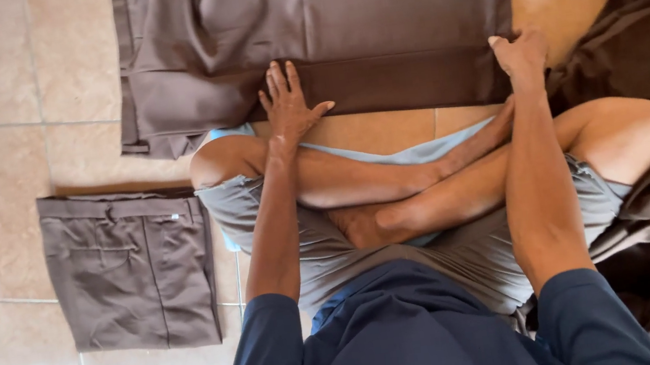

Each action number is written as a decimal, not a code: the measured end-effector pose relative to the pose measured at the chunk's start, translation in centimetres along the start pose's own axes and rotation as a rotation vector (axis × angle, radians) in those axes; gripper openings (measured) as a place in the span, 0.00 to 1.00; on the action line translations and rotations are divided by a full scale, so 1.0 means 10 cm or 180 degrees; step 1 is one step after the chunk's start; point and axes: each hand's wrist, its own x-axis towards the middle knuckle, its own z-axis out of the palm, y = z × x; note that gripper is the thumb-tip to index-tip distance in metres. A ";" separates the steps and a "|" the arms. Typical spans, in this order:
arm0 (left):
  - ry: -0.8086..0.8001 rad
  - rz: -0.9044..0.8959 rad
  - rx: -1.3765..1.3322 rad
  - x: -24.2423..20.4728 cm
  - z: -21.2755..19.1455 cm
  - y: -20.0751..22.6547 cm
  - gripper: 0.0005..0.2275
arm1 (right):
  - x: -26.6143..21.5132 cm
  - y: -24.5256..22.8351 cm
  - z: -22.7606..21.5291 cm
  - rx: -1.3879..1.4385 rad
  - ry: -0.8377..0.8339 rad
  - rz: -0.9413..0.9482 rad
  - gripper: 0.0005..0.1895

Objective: A person sitting on the floor folds several pairs of brown pants from a pile.

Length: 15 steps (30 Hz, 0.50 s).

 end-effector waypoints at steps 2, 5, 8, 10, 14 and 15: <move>-0.0076 -0.0044 -0.0131 -0.02 -0.10 0.02 0.59 | -0.03 -0.05 -0.03 0.0258 -0.0120 0.0204 0.09; -0.0015 0.0002 -0.0117 -0.03 -0.05 -0.01 0.59 | -0.20 -0.93 -0.38 -0.0909 -0.0095 0.0374 0.31; -0.0138 -0.0034 0.0011 0.00 0.01 -0.02 0.59 | -0.64 -2.12 -0.93 -0.0659 0.0529 -0.2548 0.29; -0.0207 -0.0022 -0.0067 -0.04 -0.09 0.01 0.58 | -0.66 -1.68 -0.27 -0.0739 -0.0093 -0.2418 0.28; -0.0451 -0.0070 -0.0090 -0.01 -0.27 0.07 0.58 | -0.37 -1.00 -0.04 -0.0522 0.0286 -0.1918 0.12; -0.0446 -0.0070 -0.0085 0.00 -0.25 0.09 0.58 | -0.26 -0.82 -0.06 -0.0517 0.0289 -0.1919 0.12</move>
